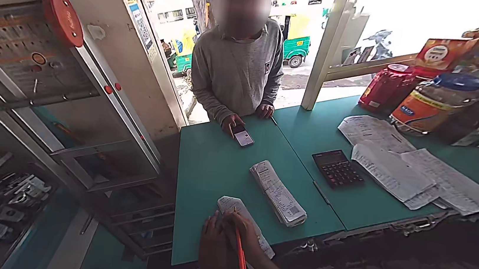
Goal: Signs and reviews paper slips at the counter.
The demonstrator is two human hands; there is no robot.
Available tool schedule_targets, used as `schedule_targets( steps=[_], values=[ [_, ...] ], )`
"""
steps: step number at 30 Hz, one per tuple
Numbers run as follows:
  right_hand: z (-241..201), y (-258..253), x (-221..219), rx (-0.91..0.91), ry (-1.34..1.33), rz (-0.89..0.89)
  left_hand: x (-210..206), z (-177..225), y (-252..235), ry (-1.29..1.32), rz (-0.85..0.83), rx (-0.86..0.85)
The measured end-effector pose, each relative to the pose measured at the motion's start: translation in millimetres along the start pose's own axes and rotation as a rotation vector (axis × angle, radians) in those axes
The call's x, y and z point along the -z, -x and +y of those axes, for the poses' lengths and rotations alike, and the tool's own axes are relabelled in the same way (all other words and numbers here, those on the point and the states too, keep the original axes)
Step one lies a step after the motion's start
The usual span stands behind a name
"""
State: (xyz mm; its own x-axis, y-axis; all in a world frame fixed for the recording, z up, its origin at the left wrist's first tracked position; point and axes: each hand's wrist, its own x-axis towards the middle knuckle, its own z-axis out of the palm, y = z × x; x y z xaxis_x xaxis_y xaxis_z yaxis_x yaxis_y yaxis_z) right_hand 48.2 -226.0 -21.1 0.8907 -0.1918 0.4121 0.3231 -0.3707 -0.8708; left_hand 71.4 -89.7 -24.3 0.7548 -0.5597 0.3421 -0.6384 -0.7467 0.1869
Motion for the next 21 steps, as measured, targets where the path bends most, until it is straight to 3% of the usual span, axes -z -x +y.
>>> schedule_targets(
  steps=[9,21],
  values=[
    [-6.0,-1.6,2.9,-0.001,0.004,-0.009,0.0,0.2,-0.5,0.048,0.034,-0.010],
    [-2.3,-0.4,0.7,-0.030,-0.017,-0.016,3.4,2.5,1.3,-0.022,-0.053,-0.008]
  ],
)
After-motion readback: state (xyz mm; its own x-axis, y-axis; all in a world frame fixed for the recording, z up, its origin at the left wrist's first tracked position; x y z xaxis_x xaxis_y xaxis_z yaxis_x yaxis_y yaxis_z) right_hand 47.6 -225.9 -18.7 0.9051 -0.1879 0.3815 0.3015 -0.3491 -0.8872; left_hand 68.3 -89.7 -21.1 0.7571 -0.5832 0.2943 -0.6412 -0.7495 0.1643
